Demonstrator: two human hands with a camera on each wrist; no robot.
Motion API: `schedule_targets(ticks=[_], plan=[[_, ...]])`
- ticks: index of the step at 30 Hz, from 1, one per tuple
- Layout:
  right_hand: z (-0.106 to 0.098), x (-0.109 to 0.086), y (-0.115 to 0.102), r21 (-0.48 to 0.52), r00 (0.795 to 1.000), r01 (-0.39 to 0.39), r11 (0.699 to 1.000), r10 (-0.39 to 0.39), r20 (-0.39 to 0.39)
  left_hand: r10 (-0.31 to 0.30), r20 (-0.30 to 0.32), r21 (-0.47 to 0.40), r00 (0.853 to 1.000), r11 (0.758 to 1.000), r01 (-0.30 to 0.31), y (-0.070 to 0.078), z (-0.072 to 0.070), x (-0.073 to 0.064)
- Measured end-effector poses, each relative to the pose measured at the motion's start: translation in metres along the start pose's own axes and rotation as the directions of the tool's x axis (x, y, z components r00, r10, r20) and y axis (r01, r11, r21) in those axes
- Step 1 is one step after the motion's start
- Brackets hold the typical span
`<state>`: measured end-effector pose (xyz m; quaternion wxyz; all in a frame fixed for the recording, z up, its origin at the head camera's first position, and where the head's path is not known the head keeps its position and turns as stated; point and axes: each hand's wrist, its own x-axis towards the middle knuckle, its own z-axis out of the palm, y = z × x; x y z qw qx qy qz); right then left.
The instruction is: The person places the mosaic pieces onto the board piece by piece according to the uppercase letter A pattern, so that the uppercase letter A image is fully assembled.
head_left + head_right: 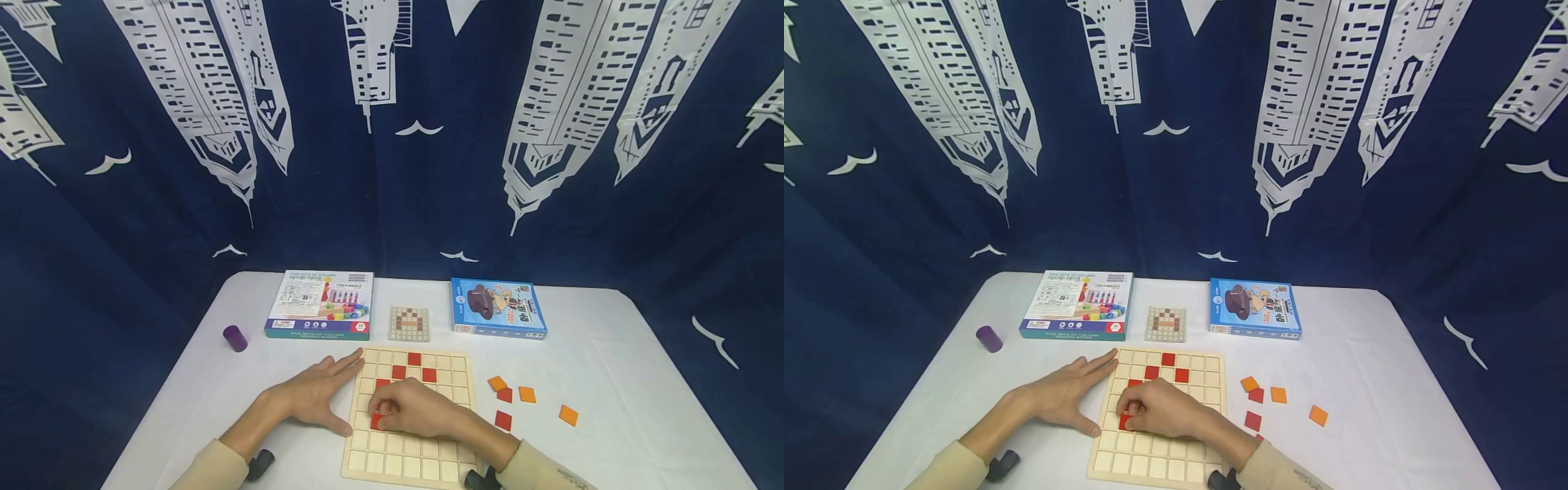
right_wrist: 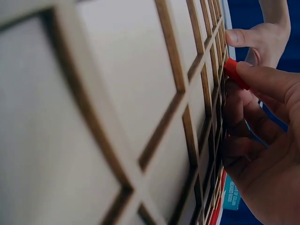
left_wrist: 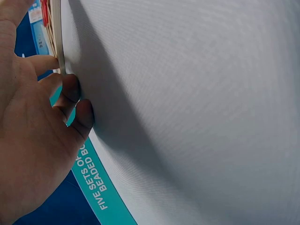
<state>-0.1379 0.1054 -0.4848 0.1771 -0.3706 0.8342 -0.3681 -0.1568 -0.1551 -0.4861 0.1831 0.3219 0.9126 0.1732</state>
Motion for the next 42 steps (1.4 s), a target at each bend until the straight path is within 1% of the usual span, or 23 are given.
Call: schedule_targets(ticks=[8, 16, 22, 27, 35, 42], plan=[[0.002, 0.003, -0.004, -0.14, 0.999, 0.02, 0.99, -0.024, -0.027, 0.002, 0.003, 0.017, 1.0, 1.0, -0.002, -0.001, 0.001, 0.001], [0.002, 0.005, -0.008, -0.209, 0.999, 0.009, 0.978, -0.015, -0.029, 0.012, -0.01, 0.019, 1.0, 1.0, -0.012, -0.001, 0.0, 0.0], [0.002, 0.006, -0.009, -0.209, 1.0, -0.004, 0.978, -0.001, -0.026, 0.011, -0.009, 0.008, 1.0, 1.0, -0.011, -0.001, 0.0, 0.0], [0.002, 0.006, -0.009, -0.203, 1.0, 0.001, 0.979, -0.006, -0.024, 0.007, -0.011, 0.007, 1.0, 1.0, -0.007, -0.002, 0.001, -0.001], [0.002, 0.007, -0.011, -0.215, 1.0, 0.001, 0.977, -0.005, -0.017, 0.015, -0.017, 0.026, 1.0, 1.0, -0.014, -0.001, 0.001, 0.0], [0.002, 0.007, -0.01, -0.215, 1.0, 0.003, 0.977, -0.006, -0.016, 0.009, -0.014, 0.03, 1.0, 1.0, -0.009, -0.002, 0.001, 0.0]])
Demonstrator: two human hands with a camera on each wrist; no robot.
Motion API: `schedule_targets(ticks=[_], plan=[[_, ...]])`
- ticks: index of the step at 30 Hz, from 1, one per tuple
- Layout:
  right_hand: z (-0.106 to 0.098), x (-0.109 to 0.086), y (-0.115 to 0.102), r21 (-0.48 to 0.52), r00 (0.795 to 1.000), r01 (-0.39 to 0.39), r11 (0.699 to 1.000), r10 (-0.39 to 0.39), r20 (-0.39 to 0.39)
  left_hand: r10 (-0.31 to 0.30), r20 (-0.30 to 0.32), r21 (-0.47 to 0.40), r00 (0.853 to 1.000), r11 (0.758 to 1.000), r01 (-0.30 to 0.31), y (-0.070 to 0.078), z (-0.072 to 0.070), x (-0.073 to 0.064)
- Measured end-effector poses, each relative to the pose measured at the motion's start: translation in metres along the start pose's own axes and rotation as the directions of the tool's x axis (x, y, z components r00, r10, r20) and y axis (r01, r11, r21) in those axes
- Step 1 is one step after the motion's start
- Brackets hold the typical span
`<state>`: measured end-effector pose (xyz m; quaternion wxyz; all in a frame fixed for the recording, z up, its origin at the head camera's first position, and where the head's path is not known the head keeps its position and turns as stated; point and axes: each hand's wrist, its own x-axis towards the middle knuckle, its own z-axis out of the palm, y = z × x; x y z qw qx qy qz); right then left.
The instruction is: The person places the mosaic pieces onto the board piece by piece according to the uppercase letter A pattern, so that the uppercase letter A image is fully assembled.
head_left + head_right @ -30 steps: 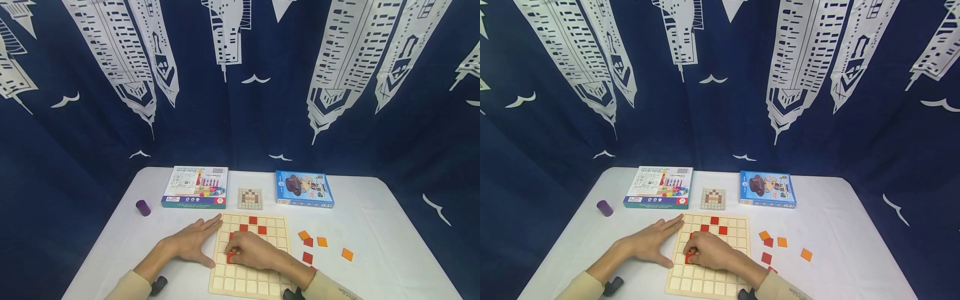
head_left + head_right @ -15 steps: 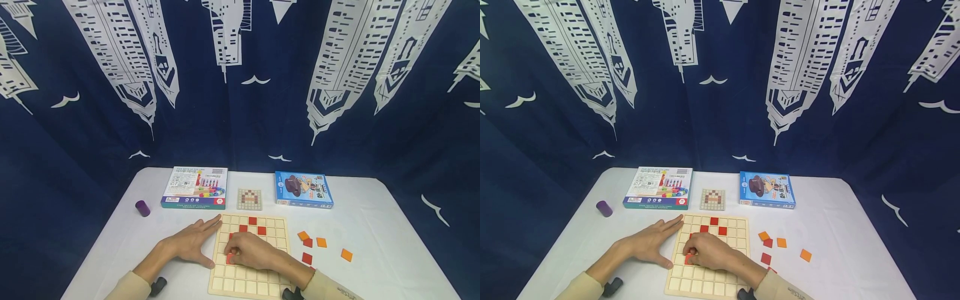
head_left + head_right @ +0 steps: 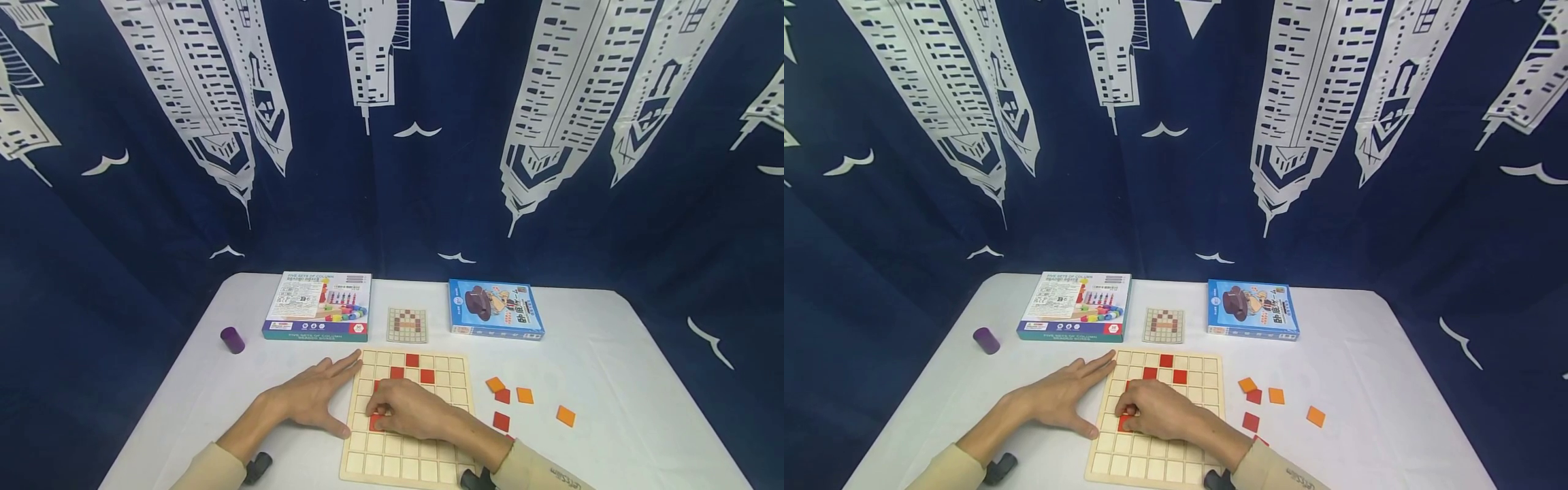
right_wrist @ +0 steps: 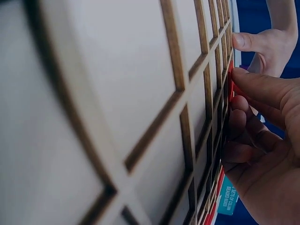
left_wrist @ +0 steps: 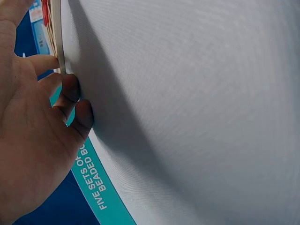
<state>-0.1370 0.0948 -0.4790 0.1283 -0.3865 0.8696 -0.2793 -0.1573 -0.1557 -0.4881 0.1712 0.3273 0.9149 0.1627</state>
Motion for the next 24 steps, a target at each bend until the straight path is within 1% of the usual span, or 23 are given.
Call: schedule_targets(ticks=[7, 9, 13, 16, 19, 24], plan=[[0.001, 0.0, 0.003, 0.002, 1.0, 0.006, 1.0, -0.006, 0.0, 0.0, 0.003, -0.018, 1.0, 1.0, 0.0, -0.001, 0.0, -0.001], [-0.001, -0.001, 0.005, 0.02, 1.0, -0.01, 1.0, 0.01, 0.003, 0.001, 0.004, -0.027, 1.0, 1.0, -0.001, -0.001, 0.0, 0.0], [-0.009, -0.009, 0.011, 0.091, 0.999, -0.041, 0.995, 0.04, 0.005, 0.0, 0.005, -0.024, 1.0, 1.0, 0.0, -0.002, 0.001, 0.0], [-0.018, -0.019, 0.02, 0.128, 0.999, -0.032, 0.991, 0.034, -0.014, -0.002, 0.005, -0.014, 1.0, 1.0, 0.002, -0.002, 0.001, 0.001], [-0.027, -0.032, 0.031, 0.134, 0.998, -0.033, 0.99, 0.039, -0.047, -0.004, 0.003, -0.004, 1.0, 1.0, 0.004, -0.001, 0.001, 0.002], [-0.045, -0.061, 0.052, 0.145, 0.989, -0.11, 0.983, 0.122, -0.081, -0.001, -0.001, 0.005, 1.0, 1.0, 0.001, -0.002, 0.002, 0.001]])
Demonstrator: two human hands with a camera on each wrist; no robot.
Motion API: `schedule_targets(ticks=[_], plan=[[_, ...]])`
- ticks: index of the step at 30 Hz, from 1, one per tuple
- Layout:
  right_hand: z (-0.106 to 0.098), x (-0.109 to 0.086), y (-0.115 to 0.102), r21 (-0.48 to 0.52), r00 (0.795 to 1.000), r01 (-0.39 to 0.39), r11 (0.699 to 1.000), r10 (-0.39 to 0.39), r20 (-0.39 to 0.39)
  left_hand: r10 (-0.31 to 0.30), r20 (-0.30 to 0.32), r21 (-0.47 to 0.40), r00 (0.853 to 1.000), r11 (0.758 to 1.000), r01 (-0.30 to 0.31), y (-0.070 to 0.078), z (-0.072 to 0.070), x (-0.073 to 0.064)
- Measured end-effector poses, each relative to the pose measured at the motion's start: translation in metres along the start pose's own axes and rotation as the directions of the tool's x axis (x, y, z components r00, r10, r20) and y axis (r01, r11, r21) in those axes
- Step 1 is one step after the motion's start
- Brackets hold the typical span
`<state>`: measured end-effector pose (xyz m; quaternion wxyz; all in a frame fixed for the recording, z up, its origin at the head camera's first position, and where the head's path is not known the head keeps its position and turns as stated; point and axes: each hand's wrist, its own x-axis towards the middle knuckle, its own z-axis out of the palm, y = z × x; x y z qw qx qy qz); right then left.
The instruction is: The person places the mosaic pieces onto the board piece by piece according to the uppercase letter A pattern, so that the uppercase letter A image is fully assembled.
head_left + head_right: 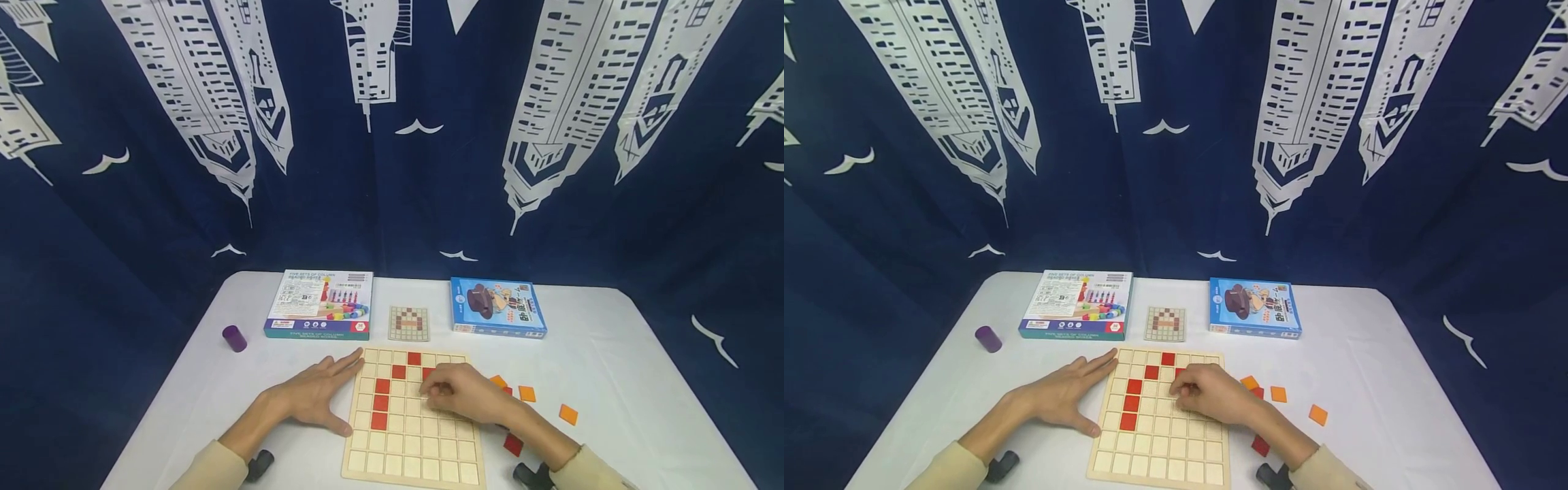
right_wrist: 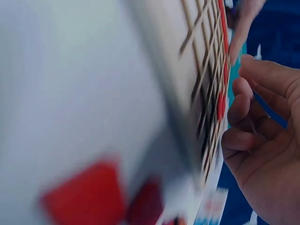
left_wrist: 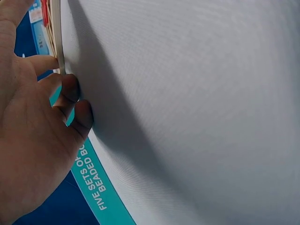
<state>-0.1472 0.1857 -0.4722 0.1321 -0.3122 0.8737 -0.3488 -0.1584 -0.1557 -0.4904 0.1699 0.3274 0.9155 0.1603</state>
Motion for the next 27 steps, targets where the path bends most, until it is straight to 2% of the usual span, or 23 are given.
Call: schedule_targets(ticks=[6, 13, 19, 27], plan=[[-0.028, -0.03, 0.024, -0.007, 0.992, -0.124, 0.992, 0.124, -0.017, 0.006, -0.009, 0.01, 1.0, 1.0, -0.005, -0.002, 0.001, -0.001], [-0.048, -0.058, 0.048, -0.053, 0.967, -0.254, 0.966, 0.253, -0.024, 0.006, -0.011, 0.008, 1.0, 1.0, -0.006, -0.001, 0.0, -0.002], [-0.052, -0.066, 0.058, -0.085, 0.954, -0.297, 0.951, 0.291, -0.068, 0.006, -0.009, 0.001, 1.0, 1.0, -0.006, 0.0, -0.001, -0.002], [-0.056, -0.067, 0.063, -0.132, 0.938, -0.341, 0.931, 0.327, -0.117, 0.008, -0.01, 0.003, 1.0, 1.0, -0.008, 0.001, -0.001, -0.001]])
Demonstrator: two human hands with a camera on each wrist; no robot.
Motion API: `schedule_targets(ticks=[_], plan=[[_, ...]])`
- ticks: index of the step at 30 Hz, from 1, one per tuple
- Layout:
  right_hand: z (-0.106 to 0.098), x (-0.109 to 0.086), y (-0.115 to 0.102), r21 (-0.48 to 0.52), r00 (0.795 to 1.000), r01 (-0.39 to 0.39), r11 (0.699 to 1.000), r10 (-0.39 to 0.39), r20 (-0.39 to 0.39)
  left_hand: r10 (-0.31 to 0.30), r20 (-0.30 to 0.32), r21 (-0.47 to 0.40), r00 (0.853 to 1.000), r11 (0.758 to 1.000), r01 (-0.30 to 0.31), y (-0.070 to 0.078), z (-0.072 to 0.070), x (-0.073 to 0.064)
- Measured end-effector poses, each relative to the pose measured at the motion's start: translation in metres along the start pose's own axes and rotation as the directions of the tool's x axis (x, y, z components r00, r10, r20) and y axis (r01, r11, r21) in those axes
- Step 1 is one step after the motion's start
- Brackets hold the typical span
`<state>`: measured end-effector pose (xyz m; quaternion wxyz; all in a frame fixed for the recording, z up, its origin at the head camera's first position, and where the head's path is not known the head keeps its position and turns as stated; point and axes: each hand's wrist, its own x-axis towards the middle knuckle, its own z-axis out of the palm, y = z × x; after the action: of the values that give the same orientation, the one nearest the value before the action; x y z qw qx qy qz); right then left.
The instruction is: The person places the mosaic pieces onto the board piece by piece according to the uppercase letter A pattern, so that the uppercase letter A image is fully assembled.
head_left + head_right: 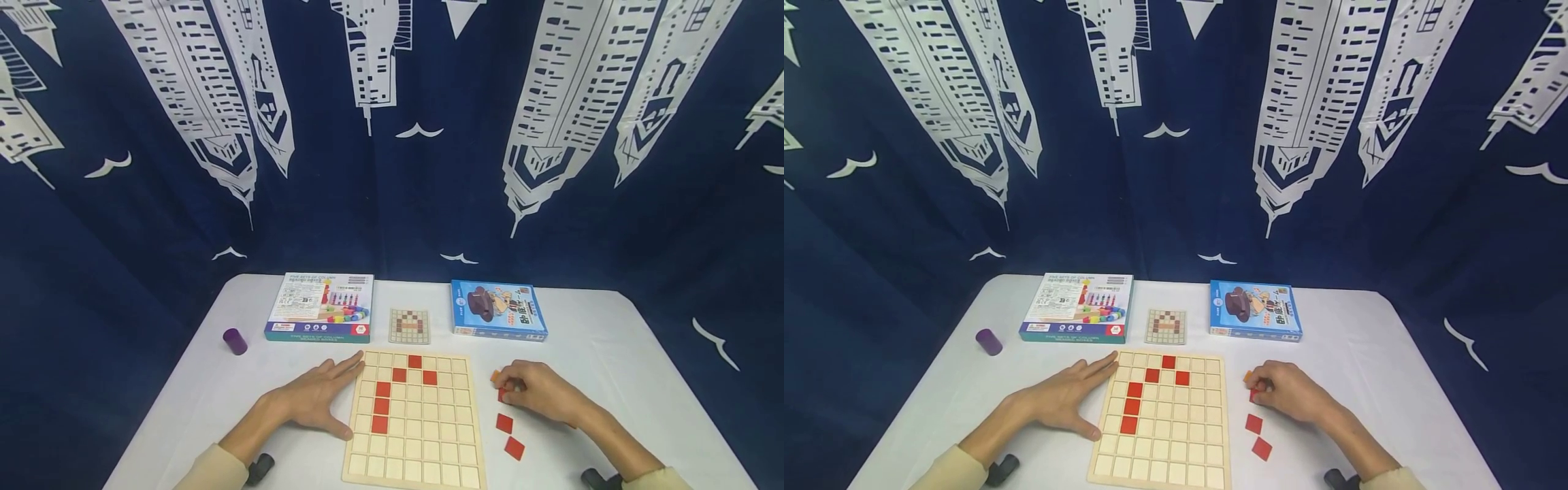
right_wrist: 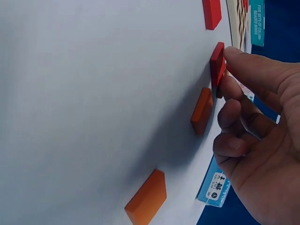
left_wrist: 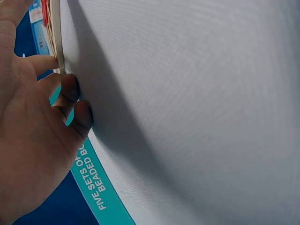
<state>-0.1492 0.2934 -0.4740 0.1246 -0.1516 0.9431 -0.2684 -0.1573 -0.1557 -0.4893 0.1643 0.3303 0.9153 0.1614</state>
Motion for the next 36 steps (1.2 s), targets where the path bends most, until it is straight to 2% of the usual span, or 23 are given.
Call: schedule_targets(ticks=[10, 36], plan=[[-0.0024, -0.0008, 0.0032, -0.019, 0.999, -0.033, 0.999, 0.033, 0.025, -0.004, -0.002, 0.002, 1.0, 1.0, 0.004, 0.0011, -0.0005, 0.0005], [0.0015, 0.0014, 0.0005, 0.03, 1.0, -0.014, 0.999, 0.014, 0.016, -0.006, 0.003, -0.004, 1.0, 1.0, 0.006, -0.0004, 0.0003, 0.001]])
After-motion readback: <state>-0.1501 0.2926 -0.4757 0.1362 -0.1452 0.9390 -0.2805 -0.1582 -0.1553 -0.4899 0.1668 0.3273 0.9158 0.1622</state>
